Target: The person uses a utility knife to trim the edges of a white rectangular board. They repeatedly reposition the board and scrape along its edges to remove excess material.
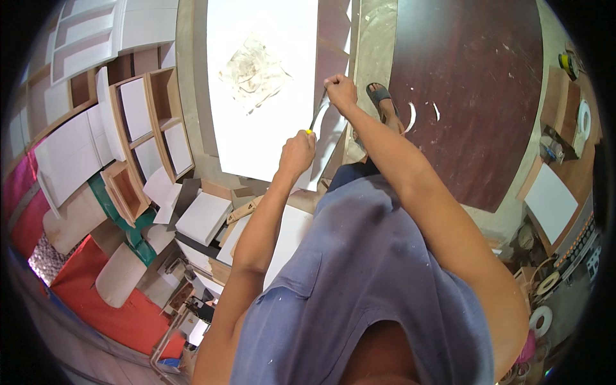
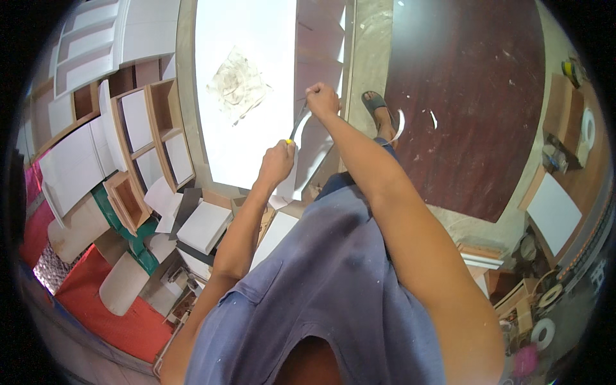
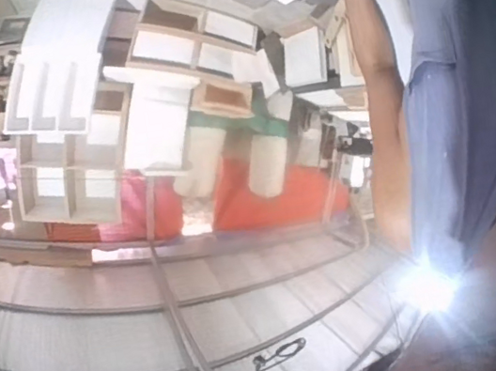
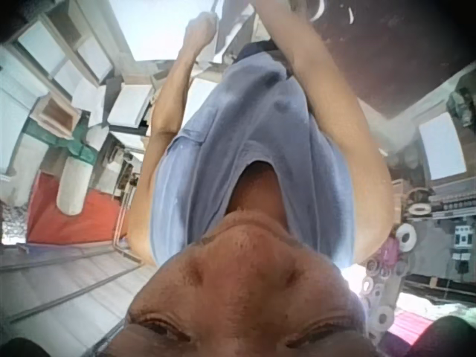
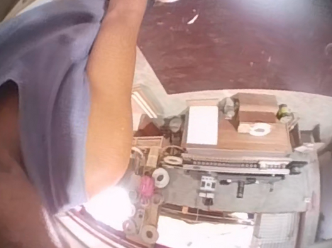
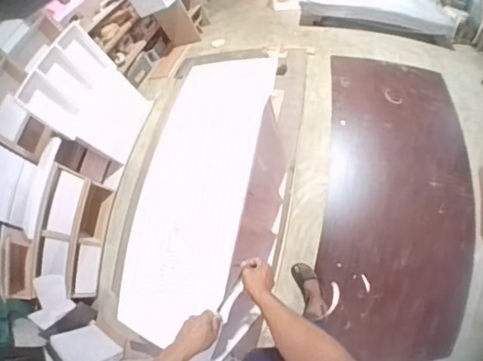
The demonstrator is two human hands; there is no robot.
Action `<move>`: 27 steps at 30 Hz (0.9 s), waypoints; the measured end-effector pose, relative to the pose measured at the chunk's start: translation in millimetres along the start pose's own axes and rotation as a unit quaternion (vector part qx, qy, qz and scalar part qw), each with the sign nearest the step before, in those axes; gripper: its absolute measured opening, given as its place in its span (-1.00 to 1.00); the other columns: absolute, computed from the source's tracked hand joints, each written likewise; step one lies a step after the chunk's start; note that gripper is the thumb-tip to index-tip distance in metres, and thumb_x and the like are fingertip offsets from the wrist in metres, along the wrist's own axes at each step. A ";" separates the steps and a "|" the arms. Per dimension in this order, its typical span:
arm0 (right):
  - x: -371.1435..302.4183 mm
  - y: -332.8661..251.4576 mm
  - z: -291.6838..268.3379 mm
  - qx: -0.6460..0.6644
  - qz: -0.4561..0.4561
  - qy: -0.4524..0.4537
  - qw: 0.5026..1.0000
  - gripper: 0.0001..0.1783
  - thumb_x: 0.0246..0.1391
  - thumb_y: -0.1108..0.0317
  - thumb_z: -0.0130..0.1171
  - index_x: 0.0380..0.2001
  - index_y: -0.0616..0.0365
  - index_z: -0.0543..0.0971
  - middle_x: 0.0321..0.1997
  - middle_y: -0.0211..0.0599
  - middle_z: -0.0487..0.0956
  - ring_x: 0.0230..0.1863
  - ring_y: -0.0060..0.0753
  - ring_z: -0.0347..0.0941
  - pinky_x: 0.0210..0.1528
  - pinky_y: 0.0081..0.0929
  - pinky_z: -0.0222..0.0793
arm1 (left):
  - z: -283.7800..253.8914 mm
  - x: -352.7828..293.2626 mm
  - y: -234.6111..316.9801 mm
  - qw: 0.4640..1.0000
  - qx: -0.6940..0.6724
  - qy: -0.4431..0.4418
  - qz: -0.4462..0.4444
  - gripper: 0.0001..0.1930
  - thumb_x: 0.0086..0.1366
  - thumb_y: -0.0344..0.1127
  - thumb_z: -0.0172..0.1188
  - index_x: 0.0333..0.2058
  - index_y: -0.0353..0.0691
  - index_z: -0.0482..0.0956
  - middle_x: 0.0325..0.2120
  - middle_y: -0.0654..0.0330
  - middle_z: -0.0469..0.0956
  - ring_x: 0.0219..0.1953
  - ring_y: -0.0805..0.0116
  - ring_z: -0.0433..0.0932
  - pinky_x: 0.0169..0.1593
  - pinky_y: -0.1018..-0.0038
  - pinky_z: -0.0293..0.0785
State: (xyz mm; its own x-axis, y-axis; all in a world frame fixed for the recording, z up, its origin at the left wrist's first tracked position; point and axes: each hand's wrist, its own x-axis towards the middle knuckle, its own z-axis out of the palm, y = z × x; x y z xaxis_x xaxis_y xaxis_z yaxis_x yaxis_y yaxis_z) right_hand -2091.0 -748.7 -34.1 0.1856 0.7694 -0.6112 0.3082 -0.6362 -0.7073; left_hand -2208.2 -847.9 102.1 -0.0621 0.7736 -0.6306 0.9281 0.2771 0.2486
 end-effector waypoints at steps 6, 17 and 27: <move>-11.0 2.8 -6.6 -0.013 -0.038 -0.046 0.998 -0.75 0.01 0.13 0.23 -0.37 0.07 0.66 -0.41 -0.25 0.65 -0.30 -0.26 0.58 -0.13 -0.26 0.42 | -17.0 -18.1 -6.1 0.999 -0.005 -0.021 -0.025 -0.58 0.42 -0.11 -0.06 -0.36 -0.44 0.49 -0.50 -0.34 0.55 -0.36 -0.35 0.55 -0.22 -0.05 0.45; -26.3 12.4 2.0 -0.024 -0.021 -0.031 0.999 -0.75 0.05 0.15 0.20 -0.34 0.08 0.65 -0.37 -0.28 0.68 -0.25 -0.26 0.61 -0.11 -0.30 0.42 | -1.6 -28.8 -10.7 0.999 -0.018 -0.030 -0.031 -0.58 0.43 -0.11 -0.08 -0.31 -0.45 0.48 -0.48 -0.33 0.55 -0.33 -0.33 0.55 -0.20 -0.04 0.45; -31.9 30.7 14.5 0.031 0.006 0.008 0.999 -0.75 0.02 0.17 0.22 -0.35 0.10 0.66 -0.37 -0.21 0.67 -0.26 -0.17 0.59 -0.16 -0.28 0.44 | 28.3 -33.2 -28.1 1.000 0.005 -0.017 0.004 -0.59 0.42 -0.11 -0.06 -0.33 -0.44 0.49 -0.49 -0.35 0.55 -0.36 -0.34 0.56 -0.21 -0.06 0.45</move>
State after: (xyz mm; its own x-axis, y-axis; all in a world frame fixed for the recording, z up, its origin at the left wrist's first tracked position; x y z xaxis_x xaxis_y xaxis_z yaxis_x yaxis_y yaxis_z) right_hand -2101.0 -793.5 -41.4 0.2033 0.7625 -0.6142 0.2471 -0.6470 -0.7214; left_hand -2221.9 -897.5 95.2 -0.0415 0.7555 -0.6538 0.9323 0.2647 0.2466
